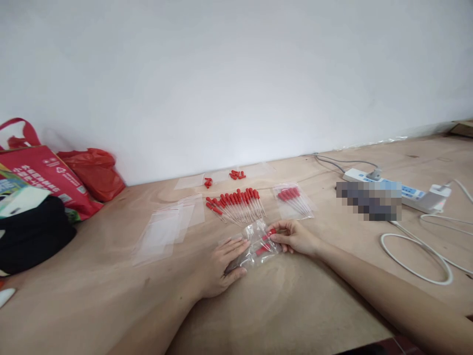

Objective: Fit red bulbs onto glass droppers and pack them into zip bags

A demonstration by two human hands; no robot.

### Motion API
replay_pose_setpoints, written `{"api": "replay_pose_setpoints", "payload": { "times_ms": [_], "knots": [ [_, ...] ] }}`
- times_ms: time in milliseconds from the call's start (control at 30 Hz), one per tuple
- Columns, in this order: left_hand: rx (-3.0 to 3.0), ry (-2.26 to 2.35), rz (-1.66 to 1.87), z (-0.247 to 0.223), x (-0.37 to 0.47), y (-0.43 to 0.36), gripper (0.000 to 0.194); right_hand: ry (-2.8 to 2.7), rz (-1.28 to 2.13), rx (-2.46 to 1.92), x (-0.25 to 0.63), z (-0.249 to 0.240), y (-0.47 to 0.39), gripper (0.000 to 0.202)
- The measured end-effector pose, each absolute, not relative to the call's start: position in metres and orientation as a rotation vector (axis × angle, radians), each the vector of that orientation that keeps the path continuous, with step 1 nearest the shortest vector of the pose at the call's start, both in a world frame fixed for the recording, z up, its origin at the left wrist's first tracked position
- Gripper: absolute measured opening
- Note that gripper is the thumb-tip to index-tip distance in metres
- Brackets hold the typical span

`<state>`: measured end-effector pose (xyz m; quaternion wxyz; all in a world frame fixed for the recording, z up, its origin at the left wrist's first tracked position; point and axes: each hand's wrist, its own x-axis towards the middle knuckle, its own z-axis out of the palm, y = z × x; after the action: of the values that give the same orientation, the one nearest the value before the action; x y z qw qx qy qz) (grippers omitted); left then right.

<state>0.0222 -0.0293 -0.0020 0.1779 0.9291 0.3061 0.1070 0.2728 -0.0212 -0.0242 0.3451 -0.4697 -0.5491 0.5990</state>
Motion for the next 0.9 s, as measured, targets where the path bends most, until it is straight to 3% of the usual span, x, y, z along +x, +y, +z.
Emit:
{"api": "replay_pose_setpoints", "payload": {
  "times_ms": [533, 900],
  "knots": [
    [2.645, 0.919, 0.243, -0.001, 0.023, -0.03, 0.053, -1.653, 1.683, -1.0, 0.274, -0.016, -0.014, 0.032],
    [2.636, 0.945, 0.207, 0.002, 0.023, -0.032, 0.049, -1.806, 1.411, -1.178, 0.264, -0.027, -0.013, 0.03]
  ]
}}
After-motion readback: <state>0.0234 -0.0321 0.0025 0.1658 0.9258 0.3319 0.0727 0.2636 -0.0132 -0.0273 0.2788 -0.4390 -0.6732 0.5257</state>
